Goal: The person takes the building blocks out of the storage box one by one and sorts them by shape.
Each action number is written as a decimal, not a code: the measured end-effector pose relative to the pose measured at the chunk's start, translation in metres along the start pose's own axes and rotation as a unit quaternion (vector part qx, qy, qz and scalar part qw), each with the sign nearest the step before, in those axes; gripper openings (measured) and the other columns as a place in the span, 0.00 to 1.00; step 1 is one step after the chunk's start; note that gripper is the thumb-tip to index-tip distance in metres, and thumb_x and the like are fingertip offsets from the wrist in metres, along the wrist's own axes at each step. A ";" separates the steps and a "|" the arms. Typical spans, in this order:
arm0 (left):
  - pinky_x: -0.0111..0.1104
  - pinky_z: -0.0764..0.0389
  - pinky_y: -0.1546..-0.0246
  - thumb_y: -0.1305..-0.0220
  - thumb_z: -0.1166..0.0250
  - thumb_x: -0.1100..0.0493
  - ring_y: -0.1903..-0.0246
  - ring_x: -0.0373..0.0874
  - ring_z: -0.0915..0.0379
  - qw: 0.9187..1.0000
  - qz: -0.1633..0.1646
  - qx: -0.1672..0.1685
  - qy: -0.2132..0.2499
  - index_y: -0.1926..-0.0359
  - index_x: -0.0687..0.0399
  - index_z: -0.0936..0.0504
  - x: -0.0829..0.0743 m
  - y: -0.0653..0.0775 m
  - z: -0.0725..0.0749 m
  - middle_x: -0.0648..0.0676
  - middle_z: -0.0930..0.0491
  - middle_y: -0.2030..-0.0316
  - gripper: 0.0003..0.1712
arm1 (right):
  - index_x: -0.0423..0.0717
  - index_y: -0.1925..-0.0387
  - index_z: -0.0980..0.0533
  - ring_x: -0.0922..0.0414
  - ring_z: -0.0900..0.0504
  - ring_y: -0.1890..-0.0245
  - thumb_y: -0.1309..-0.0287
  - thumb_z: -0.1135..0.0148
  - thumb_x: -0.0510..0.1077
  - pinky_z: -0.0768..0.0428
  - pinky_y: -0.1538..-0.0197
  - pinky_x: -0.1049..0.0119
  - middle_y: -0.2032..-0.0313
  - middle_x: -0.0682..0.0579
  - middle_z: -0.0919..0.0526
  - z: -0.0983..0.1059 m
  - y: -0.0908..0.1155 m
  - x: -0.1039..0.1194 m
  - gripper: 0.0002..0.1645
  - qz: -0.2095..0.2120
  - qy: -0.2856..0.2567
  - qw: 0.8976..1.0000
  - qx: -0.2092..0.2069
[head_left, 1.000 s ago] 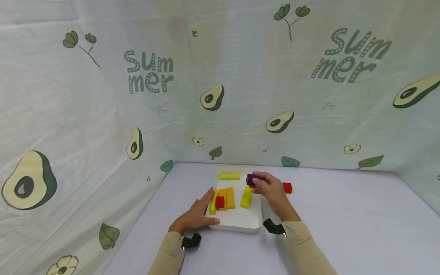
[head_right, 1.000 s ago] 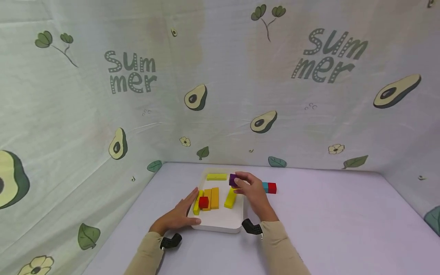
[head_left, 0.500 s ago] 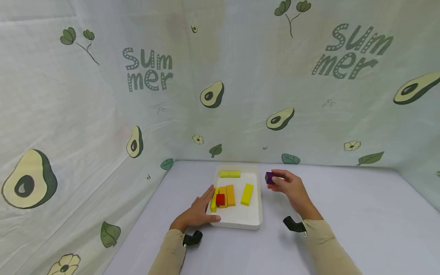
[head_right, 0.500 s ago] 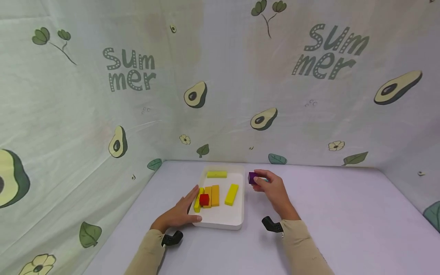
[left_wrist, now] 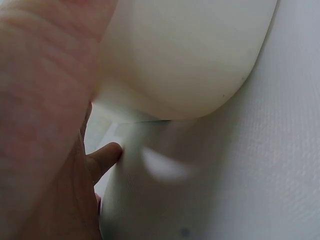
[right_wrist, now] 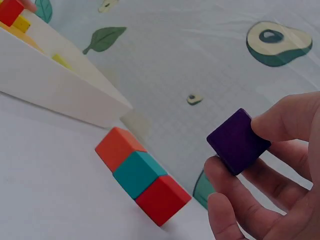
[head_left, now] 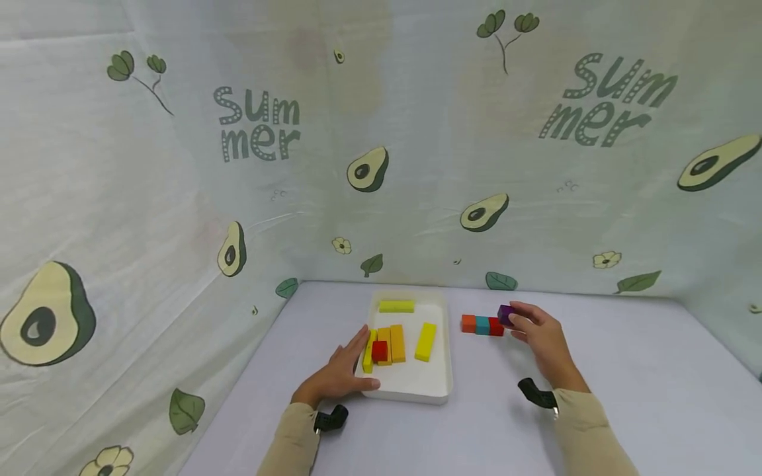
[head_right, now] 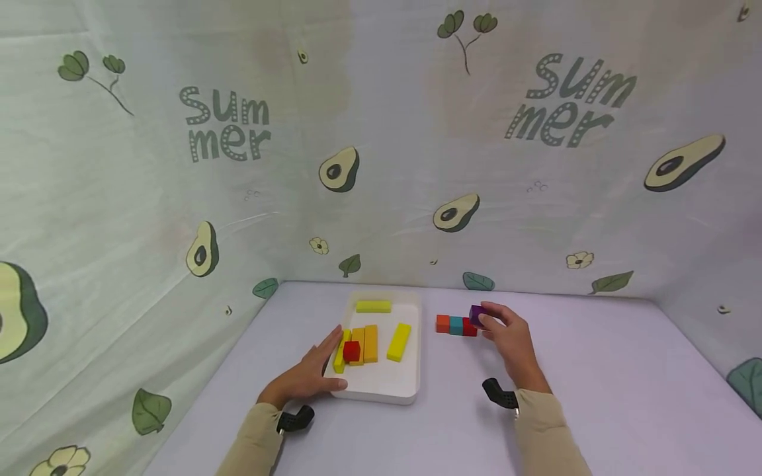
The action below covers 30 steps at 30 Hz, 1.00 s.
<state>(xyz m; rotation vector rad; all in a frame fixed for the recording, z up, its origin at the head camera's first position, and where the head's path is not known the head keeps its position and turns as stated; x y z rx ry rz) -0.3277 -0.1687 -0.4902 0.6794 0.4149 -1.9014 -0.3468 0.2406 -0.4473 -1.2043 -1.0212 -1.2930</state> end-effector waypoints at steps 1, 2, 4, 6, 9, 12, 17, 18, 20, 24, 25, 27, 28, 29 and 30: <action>0.59 0.63 0.27 0.47 0.31 0.30 0.23 0.52 0.61 1.000 -0.001 -0.001 0.000 0.19 0.47 0.57 -0.001 0.000 0.000 0.49 0.60 0.20 0.66 | 0.39 0.29 0.35 0.61 0.20 0.50 0.27 0.44 0.54 0.19 0.50 0.73 0.32 0.37 0.34 0.004 -0.001 -0.003 0.35 -0.004 -0.002 1.000 -0.007; 0.59 0.63 0.27 0.47 0.31 0.30 0.23 0.51 0.61 1.000 -0.001 -0.001 -0.001 0.19 0.47 0.57 -0.002 0.000 0.001 0.49 0.60 0.20 0.66 | 0.40 0.28 0.35 0.63 0.19 0.51 0.27 0.44 0.54 0.19 0.51 0.74 0.32 0.37 0.34 0.008 -0.001 -0.006 0.35 -0.007 -0.002 1.000 -0.014; 0.58 0.63 0.27 0.47 0.31 0.30 0.23 0.50 0.62 1.000 -0.003 0.000 -0.002 0.19 0.46 0.58 -0.003 -0.001 0.002 0.48 0.61 0.20 0.66 | 0.40 0.28 0.36 0.65 0.19 0.52 0.27 0.45 0.55 0.20 0.51 0.75 0.32 0.37 0.34 0.015 -0.003 -0.010 0.35 -0.012 -0.006 1.000 -0.026; 0.57 0.63 0.27 0.47 0.31 0.30 0.23 0.50 0.62 1.000 -0.004 -0.001 -0.004 0.19 0.47 0.58 -0.004 -0.001 0.003 0.48 0.61 0.20 0.66 | 0.40 0.27 0.37 0.65 0.20 0.52 0.27 0.46 0.55 0.20 0.51 0.76 0.31 0.37 0.34 0.021 -0.004 -0.014 0.36 -0.020 -0.006 0.999 -0.037; 0.57 0.63 0.26 0.47 0.31 0.30 0.22 0.50 0.62 1.000 -0.001 0.002 -0.005 0.19 0.47 0.58 -0.004 -0.001 0.003 0.48 0.61 0.20 0.66 | 0.40 0.26 0.38 0.63 0.21 0.51 0.27 0.45 0.54 0.20 0.52 0.76 0.31 0.36 0.36 0.026 -0.006 -0.018 0.36 -0.031 -0.014 0.998 -0.044; 0.57 0.63 0.26 0.47 0.31 0.30 0.22 0.50 0.62 1.000 0.000 0.001 -0.005 0.19 0.47 0.58 -0.002 -0.001 0.001 0.48 0.61 0.20 0.66 | 0.39 0.26 0.38 0.64 0.22 0.51 0.27 0.45 0.52 0.20 0.51 0.75 0.31 0.36 0.36 0.028 -0.007 -0.022 0.36 -0.037 -0.020 0.998 -0.045; 0.58 0.63 0.27 0.47 0.31 0.30 0.23 0.50 0.62 1.000 0.009 -0.005 -0.001 0.19 0.46 0.56 0.002 0.003 0.002 0.48 0.61 0.20 0.65 | 0.40 0.26 0.37 0.66 0.21 0.53 0.27 0.45 0.51 0.19 0.51 0.75 0.30 0.37 0.36 0.026 -0.011 -0.025 0.35 -0.048 -0.017 0.998 -0.045; 0.58 0.63 0.27 0.48 0.31 0.30 0.23 0.51 0.62 1.000 0.011 -0.007 0.001 0.19 0.46 0.56 0.001 0.003 0.003 0.48 0.60 0.20 0.65 | 0.41 0.26 0.37 0.66 0.21 0.54 0.27 0.45 0.51 0.19 0.51 0.74 0.29 0.37 0.36 0.026 -0.012 -0.026 0.35 -0.049 -0.014 0.998 -0.046; 0.59 0.63 0.27 0.48 0.30 0.31 0.23 0.51 0.61 1.000 0.013 -0.008 0.003 0.19 0.46 0.56 0.000 0.004 0.005 0.49 0.60 0.20 0.65 | 0.42 0.26 0.37 0.68 0.21 0.55 0.27 0.45 0.52 0.19 0.52 0.75 0.29 0.37 0.36 0.027 -0.013 -0.028 0.34 -0.048 -0.001 0.998 -0.046; 0.60 0.64 0.27 0.48 0.30 0.31 0.23 0.52 0.61 1.000 0.010 -0.008 0.002 0.19 0.46 0.56 -0.001 0.003 0.004 0.49 0.60 0.20 0.65 | 0.39 0.28 0.36 0.71 0.20 0.57 0.28 0.43 0.50 0.19 0.52 0.74 0.30 0.35 0.36 0.033 -0.014 -0.032 0.34 -0.025 0.003 0.999 -0.046; 0.59 0.64 0.27 0.47 0.30 0.31 0.23 0.51 0.61 1.000 0.010 -0.008 0.002 0.19 0.45 0.56 -0.002 0.002 0.003 0.49 0.60 0.20 0.65 | 0.39 0.27 0.36 0.71 0.20 0.57 0.28 0.43 0.50 0.19 0.52 0.75 0.30 0.35 0.36 0.034 -0.014 -0.033 0.34 -0.023 0.003 0.999 -0.043; 0.60 0.64 0.27 0.48 0.30 0.32 0.23 0.51 0.61 1.000 0.010 -0.007 0.002 0.19 0.45 0.56 -0.002 0.002 0.001 0.49 0.59 0.20 0.65 | 0.38 0.27 0.36 0.67 0.20 0.53 0.28 0.43 0.50 0.19 0.51 0.75 0.29 0.35 0.37 0.034 -0.013 -0.037 0.35 -0.026 0.004 0.999 -0.037; 0.60 0.64 0.27 0.48 0.30 0.32 0.23 0.51 0.61 1.000 0.010 -0.005 0.001 0.19 0.45 0.56 -0.003 0.002 0.000 0.49 0.59 0.20 0.65 | 0.39 0.27 0.37 0.64 0.21 0.50 0.28 0.43 0.50 0.19 0.51 0.74 0.29 0.35 0.38 0.034 -0.013 -0.040 0.35 -0.032 0.006 0.999 -0.033; 0.60 0.63 0.27 0.48 0.30 0.32 0.23 0.52 0.61 1.000 0.010 -0.001 0.003 0.19 0.45 0.56 -0.003 0.003 -0.001 0.49 0.59 0.20 0.65 | 0.39 0.27 0.37 0.60 0.21 0.47 0.27 0.44 0.50 0.19 0.51 0.74 0.28 0.35 0.39 0.033 -0.012 -0.043 0.35 -0.040 0.006 0.999 -0.028; 0.60 0.63 0.28 0.48 0.29 0.32 0.23 0.52 0.60 1.000 0.010 0.002 0.005 0.19 0.46 0.55 -0.004 0.004 -0.002 0.50 0.59 0.20 0.65 | 0.40 0.26 0.38 0.55 0.23 0.44 0.27 0.44 0.50 0.20 0.51 0.74 0.28 0.35 0.40 0.032 -0.011 -0.046 0.35 -0.047 0.008 0.999 -0.024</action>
Point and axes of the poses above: each hand's wrist, its own y-axis away from the middle knuckle, its own z-axis out of the back of the hand, x = y × z, the point moved 6 cm from there along -y, towards the middle knuckle
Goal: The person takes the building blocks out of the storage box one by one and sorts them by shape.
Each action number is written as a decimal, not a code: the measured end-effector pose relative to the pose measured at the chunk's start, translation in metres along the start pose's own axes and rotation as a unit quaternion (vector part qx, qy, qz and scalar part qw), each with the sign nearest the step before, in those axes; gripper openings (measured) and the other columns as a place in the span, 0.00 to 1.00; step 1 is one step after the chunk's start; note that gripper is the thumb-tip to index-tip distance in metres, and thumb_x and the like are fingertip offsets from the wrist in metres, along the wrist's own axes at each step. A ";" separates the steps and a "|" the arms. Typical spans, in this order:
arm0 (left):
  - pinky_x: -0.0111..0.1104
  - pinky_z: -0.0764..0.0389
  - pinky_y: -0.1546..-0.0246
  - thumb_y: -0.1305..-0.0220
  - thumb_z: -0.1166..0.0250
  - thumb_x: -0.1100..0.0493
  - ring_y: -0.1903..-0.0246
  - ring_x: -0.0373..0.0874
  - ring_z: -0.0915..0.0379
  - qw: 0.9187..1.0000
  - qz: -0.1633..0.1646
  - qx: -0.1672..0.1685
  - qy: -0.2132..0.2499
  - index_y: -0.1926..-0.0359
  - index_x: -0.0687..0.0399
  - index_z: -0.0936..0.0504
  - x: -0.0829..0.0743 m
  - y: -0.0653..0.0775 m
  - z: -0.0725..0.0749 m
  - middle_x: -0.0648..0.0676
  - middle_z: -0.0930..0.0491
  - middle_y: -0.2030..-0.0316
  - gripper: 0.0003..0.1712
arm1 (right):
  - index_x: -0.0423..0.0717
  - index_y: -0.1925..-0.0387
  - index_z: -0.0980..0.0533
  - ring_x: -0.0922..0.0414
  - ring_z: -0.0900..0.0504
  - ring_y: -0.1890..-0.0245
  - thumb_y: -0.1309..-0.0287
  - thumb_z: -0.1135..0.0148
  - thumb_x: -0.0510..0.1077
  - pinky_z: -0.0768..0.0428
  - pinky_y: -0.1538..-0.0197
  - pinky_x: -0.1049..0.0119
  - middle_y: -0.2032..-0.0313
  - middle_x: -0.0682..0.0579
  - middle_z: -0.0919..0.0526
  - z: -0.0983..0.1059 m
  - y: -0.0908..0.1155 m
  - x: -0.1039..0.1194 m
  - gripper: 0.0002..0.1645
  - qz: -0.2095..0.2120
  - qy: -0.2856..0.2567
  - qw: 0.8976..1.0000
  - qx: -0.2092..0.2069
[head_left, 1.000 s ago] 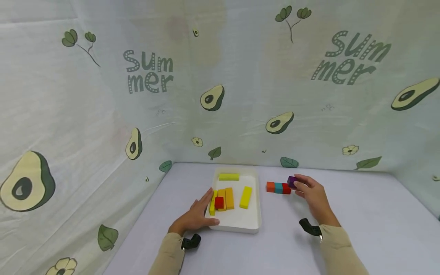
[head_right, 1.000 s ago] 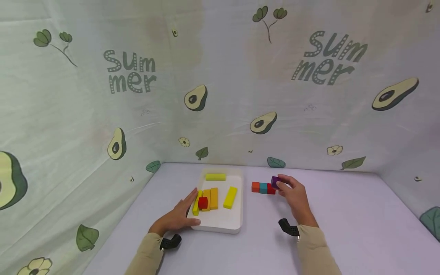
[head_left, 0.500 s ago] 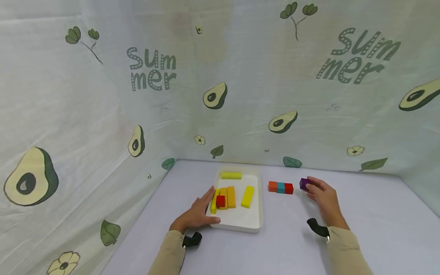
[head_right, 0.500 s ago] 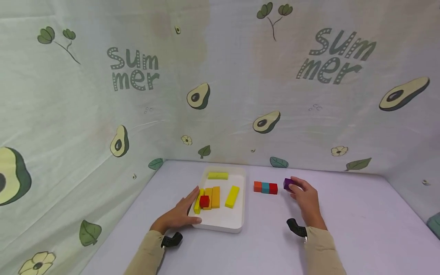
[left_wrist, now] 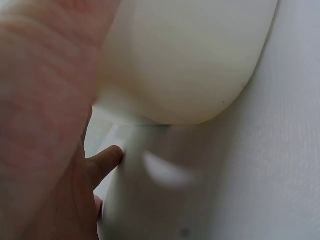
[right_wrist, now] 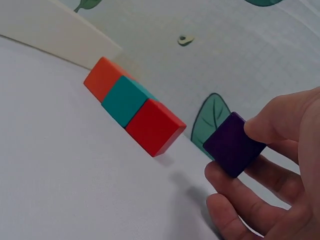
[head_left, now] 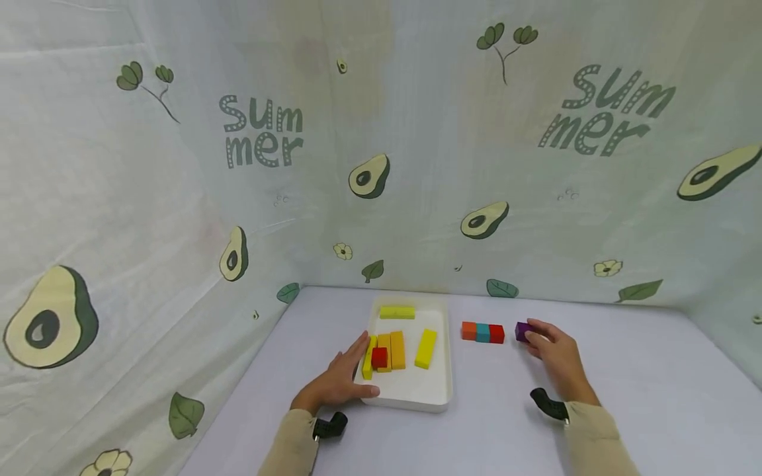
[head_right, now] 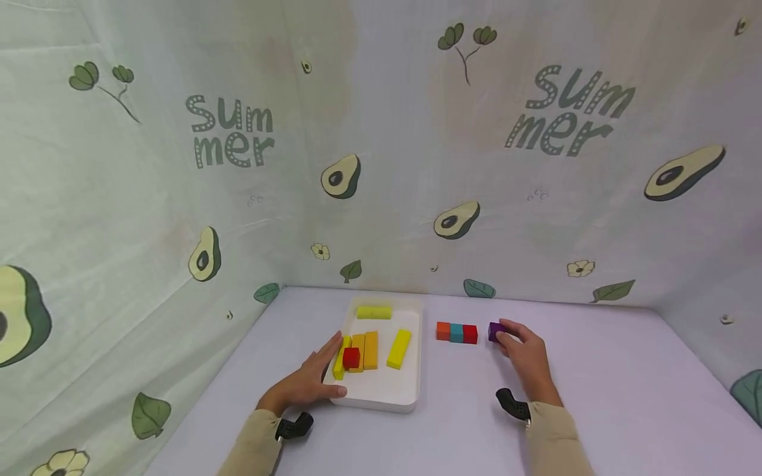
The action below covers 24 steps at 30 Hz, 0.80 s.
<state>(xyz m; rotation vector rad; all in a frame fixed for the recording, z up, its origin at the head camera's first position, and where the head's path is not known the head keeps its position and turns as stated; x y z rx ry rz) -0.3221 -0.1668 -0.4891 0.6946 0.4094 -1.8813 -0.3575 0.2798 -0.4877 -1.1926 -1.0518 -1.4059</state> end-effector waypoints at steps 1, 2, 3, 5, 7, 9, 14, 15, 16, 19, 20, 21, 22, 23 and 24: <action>0.60 0.63 0.28 0.48 0.29 0.32 0.23 0.52 0.60 1.000 0.003 0.006 0.001 0.19 0.46 0.55 0.001 0.002 -0.002 0.50 0.59 0.20 0.65 | 0.40 0.26 0.38 0.51 0.24 0.41 0.27 0.45 0.50 0.19 0.51 0.74 0.28 0.35 0.40 -0.002 0.001 -0.004 0.35 -0.007 0.004 1.000 0.002; 0.60 0.62 0.28 0.48 0.30 0.32 0.23 0.52 0.60 1.000 0.004 0.010 0.000 0.19 0.47 0.55 0.002 0.004 -0.004 0.50 0.60 0.20 0.65 | 0.40 0.26 0.38 0.47 0.26 0.39 0.27 0.45 0.50 0.19 0.51 0.74 0.27 0.34 0.41 -0.003 0.001 -0.007 0.35 -0.011 0.007 1.000 0.003; 0.60 0.62 0.27 0.48 0.30 0.32 0.23 0.52 0.61 1.000 0.005 0.013 -0.001 0.19 0.47 0.55 0.003 0.005 -0.005 0.50 0.60 0.20 0.65 | 0.40 0.26 0.38 0.45 0.27 0.37 0.26 0.45 0.49 0.19 0.51 0.74 0.27 0.34 0.41 -0.004 0.001 -0.009 0.34 -0.014 0.009 1.000 0.004; 0.60 0.61 0.27 0.48 0.30 0.31 0.23 0.52 0.60 1.000 0.003 0.013 -0.002 0.19 0.48 0.56 0.003 0.006 -0.005 0.49 0.60 0.20 0.66 | 0.40 0.27 0.37 0.43 0.28 0.37 0.26 0.45 0.49 0.19 0.52 0.75 0.28 0.35 0.40 -0.005 0.000 -0.010 0.33 -0.007 0.014 1.000 -0.001; 0.59 0.62 0.27 0.48 0.30 0.31 0.23 0.51 0.61 1.000 0.000 0.005 -0.004 0.19 0.47 0.56 0.002 0.005 -0.002 0.48 0.60 0.20 0.66 | 0.39 0.27 0.36 0.47 0.25 0.39 0.26 0.45 0.50 0.20 0.52 0.76 0.28 0.35 0.38 -0.006 -0.002 -0.008 0.33 0.008 0.022 1.000 -0.006; 0.59 0.62 0.27 0.48 0.29 0.32 0.23 0.52 0.61 1.000 -0.005 -0.005 -0.001 0.19 0.48 0.55 0.001 0.002 0.001 0.49 0.60 0.20 0.65 | 0.38 0.28 0.35 0.53 0.22 0.44 0.27 0.45 0.50 0.20 0.52 0.76 0.29 0.35 0.36 -0.007 -0.006 -0.004 0.33 0.024 0.023 0.999 -0.011; 0.60 0.63 0.27 0.47 0.30 0.31 0.23 0.52 0.62 1.000 -0.004 -0.004 -0.005 0.19 0.47 0.55 0.001 -0.002 0.004 0.50 0.60 0.20 0.65 | 0.38 0.28 0.36 0.64 0.20 0.51 0.26 0.45 0.50 0.20 0.51 0.77 0.30 0.34 0.35 -0.008 -0.008 -0.001 0.33 0.030 0.019 0.999 -0.015; 0.60 0.63 0.27 0.47 0.30 0.31 0.23 0.52 0.62 1.000 -0.003 -0.002 -0.006 0.19 0.47 0.55 0.002 -0.003 0.003 0.50 0.60 0.20 0.65 | 0.38 0.28 0.36 0.63 0.20 0.50 0.26 0.46 0.51 0.20 0.51 0.77 0.30 0.34 0.35 -0.008 -0.007 -0.002 0.33 0.027 0.019 0.999 -0.016; 0.60 0.63 0.27 0.47 0.30 0.31 0.23 0.51 0.62 1.000 -0.002 0.001 -0.009 0.19 0.46 0.56 0.003 -0.003 0.001 0.49 0.60 0.20 0.65 | 0.38 0.27 0.36 0.60 0.20 0.48 0.26 0.46 0.51 0.20 0.52 0.77 0.30 0.34 0.35 -0.008 -0.006 -0.004 0.33 0.023 0.020 0.999 -0.017; 0.59 0.62 0.27 0.48 0.31 0.30 0.23 0.51 0.62 1.000 -0.002 0.004 -0.011 0.19 0.46 0.55 0.004 -0.003 -0.002 0.49 0.60 0.20 0.65 | 0.38 0.27 0.37 0.49 0.23 0.42 0.25 0.47 0.52 0.20 0.53 0.77 0.30 0.34 0.35 -0.007 -0.004 -0.007 0.34 0.019 0.027 0.999 -0.023; 0.59 0.62 0.27 0.48 0.31 0.30 0.23 0.51 0.62 1.000 -0.003 0.004 -0.012 0.19 0.45 0.55 0.004 -0.003 -0.002 0.49 0.60 0.20 0.65 | 0.38 0.27 0.37 0.46 0.24 0.40 0.25 0.47 0.51 0.20 0.53 0.77 0.30 0.34 0.35 -0.007 -0.004 -0.008 0.33 0.022 0.025 0.999 -0.025; 0.59 0.63 0.27 0.47 0.31 0.30 0.23 0.51 0.62 1.000 -0.003 0.004 -0.015 0.19 0.45 0.55 0.004 -0.003 -0.002 0.49 0.60 0.20 0.65 | 0.38 0.27 0.37 0.44 0.25 0.39 0.25 0.47 0.51 0.20 0.53 0.78 0.30 0.35 0.35 -0.008 -0.004 -0.007 0.33 0.026 0.026 0.999 -0.025; 0.59 0.63 0.27 0.47 0.31 0.30 0.23 0.51 0.62 1.000 -0.003 0.004 -0.015 0.19 0.45 0.56 0.004 -0.002 -0.001 0.49 0.61 0.20 0.65 | 0.38 0.27 0.36 0.43 0.26 0.38 0.25 0.47 0.52 0.21 0.53 0.79 0.30 0.35 0.35 -0.009 -0.004 -0.007 0.34 0.029 0.029 0.999 -0.026; 0.59 0.63 0.27 0.47 0.31 0.30 0.23 0.51 0.62 1.000 -0.002 0.003 -0.016 0.19 0.45 0.56 0.003 -0.002 0.000 0.48 0.61 0.20 0.65 | 0.39 0.27 0.37 0.42 0.27 0.37 0.25 0.47 0.52 0.21 0.53 0.79 0.30 0.36 0.35 -0.011 -0.004 -0.006 0.34 0.033 0.030 0.999 -0.024; 0.59 0.63 0.27 0.47 0.31 0.30 0.23 0.51 0.62 1.000 -0.001 0.000 -0.018 0.19 0.45 0.56 0.003 -0.002 0.002 0.48 0.61 0.20 0.65 | 0.39 0.27 0.36 0.42 0.28 0.37 0.25 0.47 0.52 0.21 0.53 0.79 0.30 0.36 0.34 -0.012 -0.005 -0.005 0.34 0.038 0.031 0.999 -0.023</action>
Point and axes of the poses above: each hand's wrist, its own y-axis away from the middle knuckle, its own z-axis out of the back of the hand, x = y × z, the point moved 6 cm from there along -y, towards the middle knuckle
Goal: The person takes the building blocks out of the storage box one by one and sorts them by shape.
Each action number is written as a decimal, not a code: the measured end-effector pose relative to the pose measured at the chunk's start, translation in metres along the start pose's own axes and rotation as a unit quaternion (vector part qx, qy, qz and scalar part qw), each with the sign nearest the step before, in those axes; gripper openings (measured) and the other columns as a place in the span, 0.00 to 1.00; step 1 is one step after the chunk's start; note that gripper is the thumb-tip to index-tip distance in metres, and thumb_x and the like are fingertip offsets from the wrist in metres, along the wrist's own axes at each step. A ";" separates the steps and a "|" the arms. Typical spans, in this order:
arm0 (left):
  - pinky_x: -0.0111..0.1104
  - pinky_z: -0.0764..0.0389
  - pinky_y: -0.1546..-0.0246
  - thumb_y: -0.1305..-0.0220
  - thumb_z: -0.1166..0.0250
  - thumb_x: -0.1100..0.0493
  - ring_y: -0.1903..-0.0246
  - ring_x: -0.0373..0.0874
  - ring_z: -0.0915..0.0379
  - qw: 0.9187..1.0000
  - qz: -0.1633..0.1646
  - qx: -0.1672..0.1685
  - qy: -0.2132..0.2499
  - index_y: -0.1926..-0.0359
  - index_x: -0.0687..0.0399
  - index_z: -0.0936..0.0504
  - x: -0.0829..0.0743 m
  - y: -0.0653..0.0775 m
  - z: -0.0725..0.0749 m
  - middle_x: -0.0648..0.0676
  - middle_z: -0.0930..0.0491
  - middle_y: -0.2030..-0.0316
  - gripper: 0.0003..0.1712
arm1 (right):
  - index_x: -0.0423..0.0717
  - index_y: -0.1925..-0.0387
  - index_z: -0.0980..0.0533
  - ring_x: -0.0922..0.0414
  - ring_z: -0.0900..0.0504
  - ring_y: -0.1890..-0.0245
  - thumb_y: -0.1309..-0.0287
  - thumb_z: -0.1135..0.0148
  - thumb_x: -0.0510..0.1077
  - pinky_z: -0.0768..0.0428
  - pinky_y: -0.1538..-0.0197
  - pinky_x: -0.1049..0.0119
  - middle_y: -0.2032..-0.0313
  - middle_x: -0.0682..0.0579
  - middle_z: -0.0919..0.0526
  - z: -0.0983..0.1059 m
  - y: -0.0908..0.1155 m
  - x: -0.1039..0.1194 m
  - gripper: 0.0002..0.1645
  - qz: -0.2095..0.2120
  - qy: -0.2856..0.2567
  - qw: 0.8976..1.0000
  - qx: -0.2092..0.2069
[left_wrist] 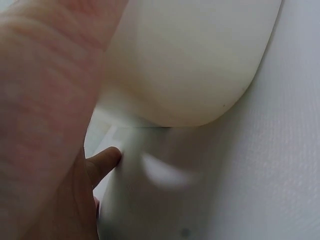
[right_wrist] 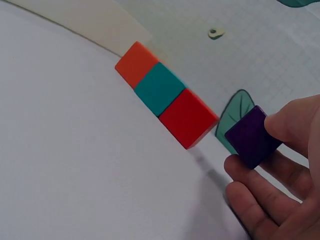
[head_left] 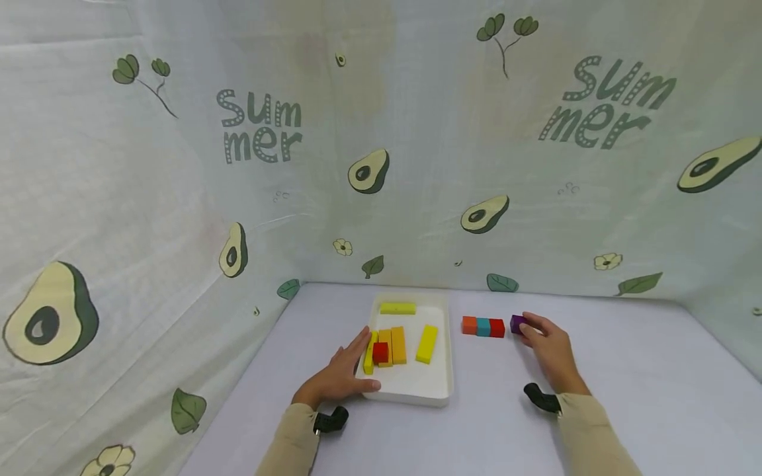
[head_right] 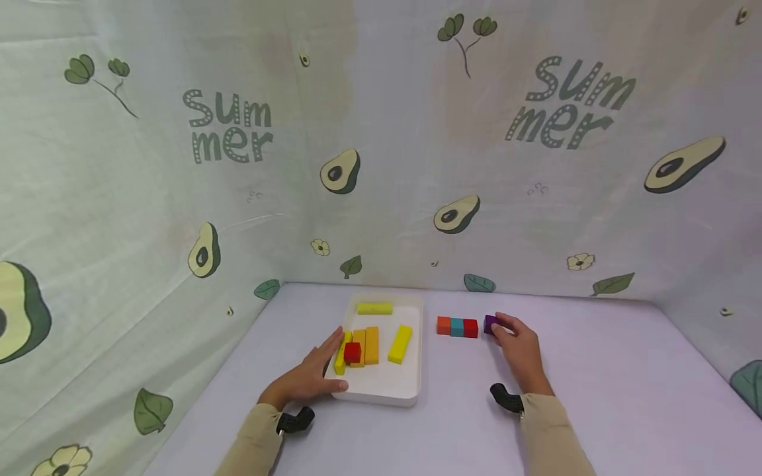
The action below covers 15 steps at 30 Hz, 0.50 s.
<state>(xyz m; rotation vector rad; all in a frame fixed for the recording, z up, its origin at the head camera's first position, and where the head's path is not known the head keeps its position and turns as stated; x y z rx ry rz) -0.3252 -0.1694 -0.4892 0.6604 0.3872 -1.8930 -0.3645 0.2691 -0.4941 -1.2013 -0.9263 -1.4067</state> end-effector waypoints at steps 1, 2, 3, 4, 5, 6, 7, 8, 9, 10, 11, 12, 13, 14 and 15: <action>0.59 0.63 0.27 0.47 0.31 0.30 0.23 0.51 0.62 1.000 0.001 0.000 0.001 0.19 0.45 0.56 0.000 0.000 -0.001 0.48 0.61 0.20 0.65 | 0.40 0.27 0.37 0.42 0.28 0.36 0.26 0.47 0.53 0.21 0.51 0.78 0.30 0.37 0.35 0.000 0.001 -0.001 0.34 0.000 0.004 1.000 0.001; 0.59 0.63 0.27 0.47 0.31 0.30 0.23 0.51 0.62 1.000 0.001 -0.001 0.000 0.19 0.45 0.55 -0.001 -0.001 -0.001 0.48 0.61 0.20 0.64 | 0.41 0.26 0.37 0.42 0.28 0.36 0.26 0.47 0.55 0.21 0.49 0.76 0.29 0.38 0.35 0.000 0.002 -0.001 0.35 0.000 0.010 1.000 0.004; 0.59 0.63 0.27 0.47 0.31 0.31 0.23 0.51 0.62 1.000 0.001 -0.002 0.000 0.19 0.45 0.55 -0.002 -0.001 -0.002 0.48 0.61 0.20 0.64 | 0.43 0.26 0.38 0.42 0.29 0.36 0.26 0.47 0.55 0.21 0.46 0.73 0.29 0.39 0.35 0.000 0.004 -0.002 0.36 -0.003 0.017 1.000 0.005; 0.59 0.63 0.27 0.47 0.30 0.31 0.23 0.51 0.61 1.000 0.001 -0.005 0.000 0.19 0.45 0.55 -0.001 -0.001 0.000 0.48 0.60 0.20 0.64 | 0.44 0.25 0.38 0.42 0.28 0.36 0.26 0.47 0.56 0.22 0.43 0.68 0.28 0.39 0.36 -0.003 0.002 -0.002 0.36 -0.007 0.023 1.000 0.008; 0.59 0.63 0.27 0.47 0.30 0.31 0.23 0.51 0.61 1.000 0.001 -0.005 -0.003 0.19 0.45 0.55 -0.001 -0.001 0.000 0.48 0.60 0.20 0.64 | 0.45 0.25 0.39 0.42 0.28 0.36 0.26 0.48 0.56 0.23 0.39 0.63 0.28 0.40 0.36 -0.004 0.001 -0.002 0.36 -0.011 0.029 0.999 0.011; 0.59 0.63 0.27 0.47 0.30 0.31 0.23 0.52 0.61 1.000 0.001 -0.004 -0.003 0.19 0.46 0.55 0.000 -0.002 0.001 0.49 0.60 0.20 0.64 | 0.46 0.24 0.40 0.42 0.28 0.36 0.25 0.49 0.56 0.25 0.37 0.58 0.28 0.40 0.37 -0.005 0.001 -0.002 0.36 -0.017 0.037 0.999 0.012; 0.59 0.63 0.27 0.47 0.31 0.31 0.23 0.52 0.61 1.000 0.000 -0.001 -0.004 0.19 0.46 0.55 0.000 -0.002 0.001 0.49 0.60 0.20 0.64 | 0.46 0.24 0.41 0.42 0.28 0.36 0.25 0.50 0.55 0.27 0.35 0.53 0.27 0.40 0.37 -0.006 0.001 -0.003 0.35 -0.025 0.045 0.999 0.013; 0.59 0.63 0.27 0.47 0.31 0.31 0.23 0.52 0.62 1.000 -0.001 0.002 -0.004 0.19 0.46 0.55 0.001 -0.002 0.001 0.49 0.61 0.20 0.65 | 0.46 0.24 0.41 0.41 0.28 0.36 0.24 0.50 0.55 0.29 0.34 0.49 0.27 0.40 0.38 -0.007 0.001 -0.004 0.35 -0.031 0.049 0.998 0.012; 0.58 0.63 0.27 0.47 0.30 0.31 0.23 0.52 0.62 1.000 -0.001 0.005 -0.002 0.19 0.46 0.56 0.001 -0.002 0.000 0.49 0.61 0.20 0.65 | 0.46 0.24 0.41 0.41 0.28 0.36 0.24 0.51 0.54 0.30 0.34 0.47 0.27 0.40 0.38 -0.007 0.001 -0.004 0.34 -0.035 0.054 0.998 0.012; 0.58 0.63 0.27 0.47 0.30 0.31 0.23 0.52 0.61 1.000 -0.003 0.006 0.000 0.19 0.47 0.56 0.001 -0.001 0.000 0.49 0.61 0.20 0.65 | 0.46 0.23 0.41 0.41 0.28 0.36 0.24 0.52 0.53 0.30 0.34 0.46 0.27 0.40 0.38 -0.007 0.001 -0.004 0.34 -0.036 0.059 0.997 0.013; 0.58 0.63 0.27 0.47 0.30 0.31 0.23 0.52 0.62 1.000 -0.002 0.006 0.002 0.19 0.46 0.56 0.002 -0.001 0.000 0.49 0.61 0.20 0.65 | 0.46 0.24 0.41 0.41 0.28 0.37 0.23 0.52 0.53 0.30 0.34 0.46 0.27 0.39 0.38 -0.007 0.001 -0.004 0.34 -0.034 0.063 0.997 0.013; 0.58 0.63 0.27 0.47 0.30 0.31 0.23 0.52 0.62 1.000 -0.002 0.005 0.004 0.19 0.46 0.56 0.002 -0.001 0.000 0.49 0.61 0.20 0.65 | 0.45 0.24 0.41 0.41 0.27 0.37 0.24 0.51 0.54 0.30 0.34 0.46 0.28 0.39 0.37 -0.007 0.001 -0.004 0.34 -0.031 0.067 0.997 0.013; 0.58 0.64 0.27 0.47 0.30 0.31 0.23 0.51 0.62 1.000 -0.001 0.002 0.007 0.19 0.46 0.56 0.002 -0.001 0.000 0.48 0.61 0.20 0.65 | 0.45 0.24 0.41 0.41 0.27 0.38 0.24 0.51 0.55 0.30 0.34 0.46 0.28 0.39 0.37 -0.008 0.000 -0.003 0.35 -0.026 0.071 0.997 0.013; 0.58 0.64 0.27 0.47 0.29 0.32 0.23 0.51 0.62 1.000 -0.001 0.000 0.010 0.19 0.46 0.56 0.003 -0.001 0.000 0.48 0.61 0.20 0.65 | 0.45 0.24 0.40 0.42 0.26 0.38 0.24 0.50 0.56 0.29 0.34 0.47 0.29 0.39 0.36 -0.008 0.000 -0.002 0.35 -0.024 0.074 0.997 0.013; 0.57 0.64 0.27 0.47 0.29 0.32 0.23 0.51 0.62 1.000 -0.002 -0.002 0.011 0.19 0.46 0.56 0.003 -0.002 0.000 0.48 0.61 0.20 0.65 | 0.45 0.25 0.39 0.42 0.26 0.39 0.25 0.50 0.57 0.28 0.35 0.47 0.29 0.38 0.35 -0.008 -0.001 -0.002 0.36 -0.022 0.077 0.997 0.013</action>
Point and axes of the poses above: each hand's wrist, its own y-axis away from the middle knuckle, its own z-axis out of the back of the hand, x = y × z, the point moved 6 cm from there along -y, towards the middle knuckle
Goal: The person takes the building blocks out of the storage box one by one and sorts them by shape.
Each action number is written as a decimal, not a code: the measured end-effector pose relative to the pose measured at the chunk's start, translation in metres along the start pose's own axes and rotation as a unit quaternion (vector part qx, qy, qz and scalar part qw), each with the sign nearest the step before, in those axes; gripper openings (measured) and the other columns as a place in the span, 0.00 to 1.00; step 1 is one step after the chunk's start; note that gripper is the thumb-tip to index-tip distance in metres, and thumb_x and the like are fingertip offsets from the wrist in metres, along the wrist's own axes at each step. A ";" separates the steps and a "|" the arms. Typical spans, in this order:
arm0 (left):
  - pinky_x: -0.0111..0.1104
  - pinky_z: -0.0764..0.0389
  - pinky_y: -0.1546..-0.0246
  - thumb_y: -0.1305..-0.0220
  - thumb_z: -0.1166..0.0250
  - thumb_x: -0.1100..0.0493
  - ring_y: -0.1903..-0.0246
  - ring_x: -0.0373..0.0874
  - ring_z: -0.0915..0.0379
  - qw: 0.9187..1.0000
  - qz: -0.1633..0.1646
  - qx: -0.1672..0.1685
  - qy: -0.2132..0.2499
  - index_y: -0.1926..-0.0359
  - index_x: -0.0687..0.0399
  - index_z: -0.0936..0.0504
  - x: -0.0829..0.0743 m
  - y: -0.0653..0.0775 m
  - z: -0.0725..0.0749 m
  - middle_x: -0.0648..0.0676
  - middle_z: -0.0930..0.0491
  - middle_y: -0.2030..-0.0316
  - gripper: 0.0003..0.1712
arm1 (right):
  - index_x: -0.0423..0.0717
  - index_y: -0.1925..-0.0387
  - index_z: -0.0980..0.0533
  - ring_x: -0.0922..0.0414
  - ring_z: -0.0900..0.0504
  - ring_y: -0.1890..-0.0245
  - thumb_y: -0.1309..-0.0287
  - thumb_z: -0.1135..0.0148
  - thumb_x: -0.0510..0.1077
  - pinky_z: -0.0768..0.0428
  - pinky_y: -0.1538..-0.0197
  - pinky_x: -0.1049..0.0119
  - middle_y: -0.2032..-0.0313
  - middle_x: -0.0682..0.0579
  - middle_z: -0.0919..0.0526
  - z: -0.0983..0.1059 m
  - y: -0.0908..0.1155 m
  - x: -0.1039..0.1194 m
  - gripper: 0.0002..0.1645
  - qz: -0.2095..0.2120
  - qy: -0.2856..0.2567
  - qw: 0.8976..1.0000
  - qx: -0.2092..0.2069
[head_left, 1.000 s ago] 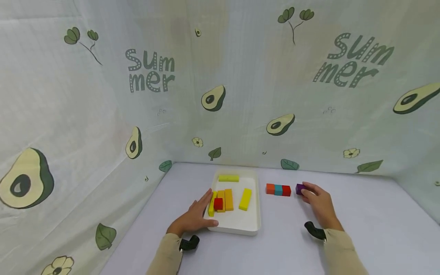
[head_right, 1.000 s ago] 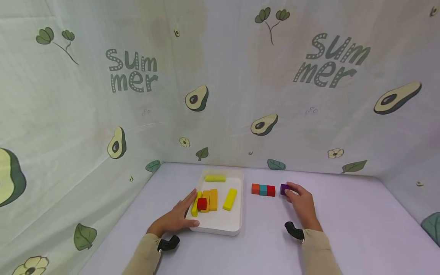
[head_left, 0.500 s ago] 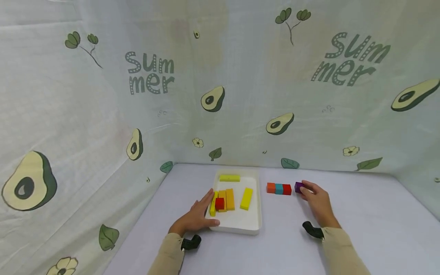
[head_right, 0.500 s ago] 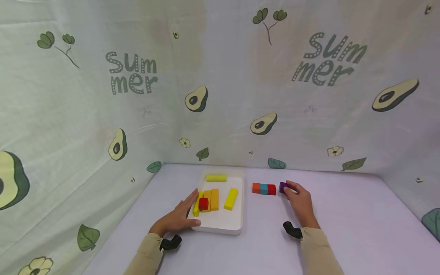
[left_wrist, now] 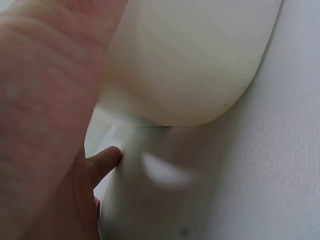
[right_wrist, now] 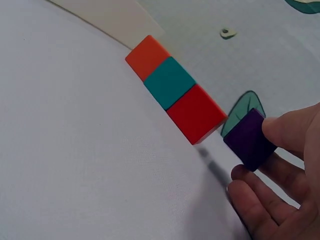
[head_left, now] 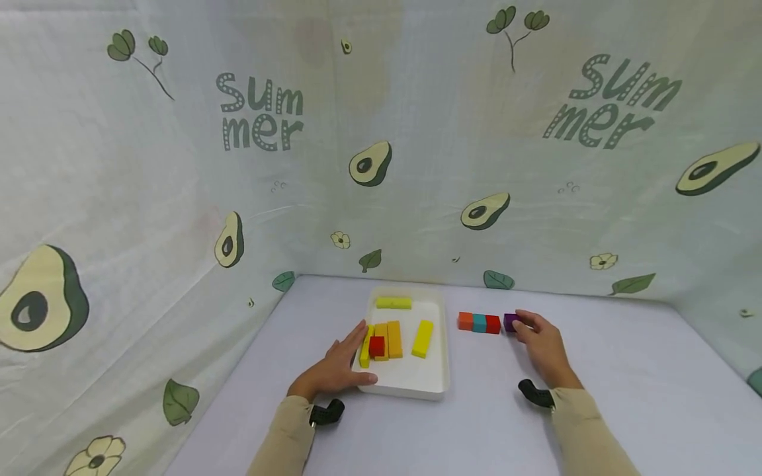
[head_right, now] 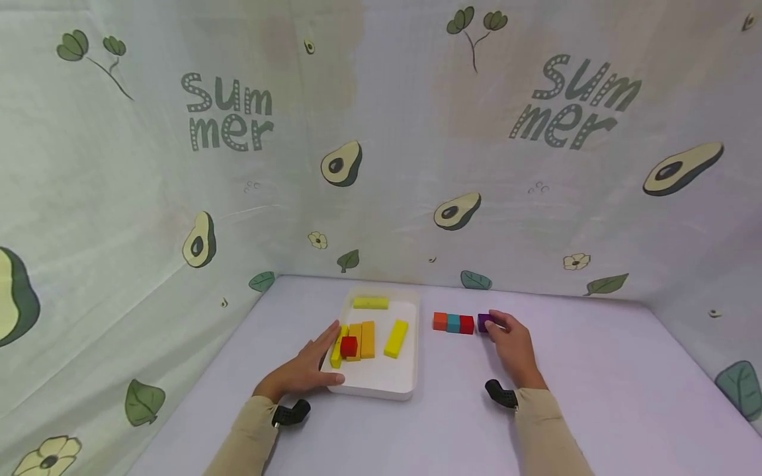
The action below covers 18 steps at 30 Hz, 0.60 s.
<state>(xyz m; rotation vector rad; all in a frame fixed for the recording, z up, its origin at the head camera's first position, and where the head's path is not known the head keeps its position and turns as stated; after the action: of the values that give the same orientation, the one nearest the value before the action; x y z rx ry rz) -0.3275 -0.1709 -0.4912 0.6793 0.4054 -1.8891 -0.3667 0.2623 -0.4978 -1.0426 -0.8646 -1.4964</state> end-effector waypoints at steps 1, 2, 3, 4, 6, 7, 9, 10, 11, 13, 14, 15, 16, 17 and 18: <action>0.58 0.64 0.27 0.47 0.29 0.32 0.23 0.51 0.62 1.000 -0.001 -0.001 0.000 0.19 0.46 0.56 -0.001 0.000 0.001 0.48 0.61 0.20 0.65 | 0.45 0.25 0.39 0.42 0.26 0.40 0.25 0.49 0.58 0.28 0.35 0.48 0.30 0.38 0.34 0.001 -0.001 0.001 0.36 0.000 0.001 1.000 0.000; 0.57 0.64 0.27 0.47 0.29 0.32 0.23 0.51 0.62 1.000 -0.001 0.000 -0.002 0.19 0.46 0.56 -0.001 -0.001 0.001 0.48 0.61 0.20 0.65 | 0.44 0.25 0.38 0.42 0.25 0.40 0.26 0.49 0.58 0.27 0.36 0.49 0.31 0.38 0.34 0.001 -0.001 0.001 0.36 0.000 0.003 1.000 0.001; 0.58 0.64 0.27 0.47 0.30 0.32 0.23 0.51 0.62 1.000 -0.003 0.001 -0.003 0.19 0.46 0.56 -0.001 -0.001 0.001 0.49 0.61 0.20 0.65 | 0.44 0.26 0.38 0.42 0.25 0.41 0.26 0.49 0.58 0.26 0.37 0.50 0.31 0.37 0.33 0.002 -0.001 0.002 0.36 -0.001 0.008 1.000 0.002; 0.58 0.64 0.27 0.47 0.30 0.31 0.23 0.51 0.62 1.000 -0.001 0.003 -0.004 0.19 0.46 0.56 0.000 -0.001 0.000 0.49 0.61 0.20 0.65 | 0.44 0.26 0.38 0.43 0.25 0.41 0.26 0.49 0.58 0.24 0.38 0.53 0.31 0.37 0.33 0.001 -0.001 0.001 0.36 -0.003 0.013 1.000 0.003; 0.58 0.64 0.27 0.47 0.30 0.31 0.23 0.51 0.62 1.000 -0.001 0.003 -0.004 0.19 0.46 0.56 0.001 -0.001 -0.001 0.48 0.61 0.20 0.65 | 0.43 0.27 0.37 0.43 0.24 0.42 0.26 0.49 0.57 0.22 0.42 0.60 0.32 0.37 0.31 0.001 -0.002 -0.001 0.35 -0.001 0.024 1.000 0.005; 0.57 0.64 0.27 0.46 0.31 0.30 0.23 0.50 0.62 1.000 -0.001 0.003 -0.004 0.19 0.45 0.56 0.002 -0.001 -0.001 0.48 0.61 0.20 0.65 | 0.43 0.27 0.36 0.44 0.24 0.43 0.25 0.49 0.57 0.21 0.44 0.65 0.33 0.37 0.31 0.001 -0.003 -0.001 0.35 0.003 0.030 1.000 0.005; 0.57 0.64 0.26 0.46 0.31 0.30 0.22 0.50 0.62 1.000 -0.003 0.001 -0.003 0.19 0.45 0.56 0.002 0.000 0.000 0.48 0.61 0.20 0.64 | 0.42 0.28 0.35 0.44 0.23 0.43 0.26 0.48 0.56 0.20 0.50 0.72 0.33 0.36 0.30 0.001 -0.004 -0.001 0.34 0.013 0.036 0.999 0.002; 0.57 0.64 0.26 0.46 0.31 0.30 0.22 0.50 0.63 1.000 -0.003 0.000 -0.004 0.19 0.45 0.57 0.002 0.000 0.001 0.48 0.61 0.20 0.64 | 0.42 0.28 0.35 0.44 0.23 0.43 0.26 0.48 0.56 0.20 0.52 0.75 0.34 0.36 0.30 0.001 -0.005 0.000 0.34 0.015 0.038 0.999 0.001; 0.57 0.64 0.26 0.46 0.31 0.30 0.22 0.50 0.63 1.000 -0.003 0.000 -0.003 0.19 0.44 0.57 0.001 0.000 0.001 0.48 0.61 0.20 0.64 | 0.41 0.29 0.34 0.43 0.23 0.44 0.26 0.47 0.56 0.21 0.53 0.77 0.34 0.36 0.30 0.002 -0.006 0.000 0.34 0.019 0.039 0.999 -0.001; 0.56 0.64 0.26 0.46 0.31 0.31 0.22 0.50 0.63 1.000 -0.004 -0.001 -0.003 0.19 0.44 0.57 -0.001 0.001 0.001 0.48 0.61 0.20 0.64 | 0.40 0.29 0.34 0.43 0.24 0.43 0.26 0.46 0.55 0.22 0.55 0.81 0.34 0.35 0.29 0.002 -0.006 0.001 0.33 0.024 0.037 0.999 0.000; 0.56 0.64 0.26 0.46 0.31 0.31 0.22 0.50 0.63 1.000 -0.003 0.000 -0.004 0.19 0.44 0.57 -0.001 0.001 0.002 0.48 0.61 0.20 0.64 | 0.40 0.29 0.33 0.43 0.24 0.42 0.26 0.46 0.54 0.22 0.56 0.81 0.35 0.35 0.29 0.001 -0.006 0.001 0.33 0.023 0.040 0.999 -0.002; 0.56 0.64 0.26 0.46 0.31 0.31 0.22 0.50 0.63 1.000 -0.002 0.000 -0.005 0.19 0.45 0.57 -0.001 0.001 0.001 0.48 0.61 0.20 0.64 | 0.39 0.30 0.33 0.43 0.25 0.42 0.26 0.45 0.54 0.22 0.54 0.79 0.35 0.35 0.29 0.001 -0.006 0.001 0.33 0.022 0.044 0.999 -0.002; 0.56 0.64 0.26 0.46 0.31 0.30 0.22 0.50 0.63 1.000 -0.001 0.001 -0.005 0.19 0.44 0.57 -0.001 0.001 0.001 0.48 0.62 0.20 0.64 | 0.40 0.30 0.33 0.43 0.25 0.41 0.27 0.45 0.54 0.21 0.52 0.76 0.35 0.35 0.29 0.000 -0.006 0.000 0.33 0.022 0.050 0.999 -0.003; 0.56 0.64 0.26 0.46 0.31 0.30 0.22 0.50 0.63 1.000 0.000 0.002 -0.006 0.19 0.44 0.57 -0.001 0.000 0.001 0.48 0.62 0.20 0.65 | 0.40 0.30 0.33 0.43 0.26 0.41 0.27 0.45 0.54 0.21 0.50 0.72 0.35 0.35 0.28 0.000 -0.006 0.000 0.32 0.023 0.053 0.998 -0.003; 0.56 0.64 0.26 0.46 0.31 0.30 0.22 0.50 0.63 1.000 0.000 0.002 -0.007 0.19 0.45 0.57 -0.001 0.000 0.002 0.48 0.62 0.20 0.65 | 0.40 0.30 0.32 0.42 0.27 0.39 0.27 0.45 0.54 0.21 0.46 0.67 0.35 0.35 0.29 -0.001 -0.007 0.000 0.32 0.022 0.057 0.998 -0.003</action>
<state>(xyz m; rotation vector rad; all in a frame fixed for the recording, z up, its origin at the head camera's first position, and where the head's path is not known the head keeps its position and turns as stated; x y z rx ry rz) -0.3278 -0.1711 -0.4895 0.6676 0.3921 -1.8942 -0.3735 0.2626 -0.4978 -0.9662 -0.7528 -1.5066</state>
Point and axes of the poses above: each hand's wrist, its own y-axis away from the middle knuckle, its own z-axis out of the back of the hand, x = y × z, the point moved 6 cm from there along -y, towards the middle knuckle
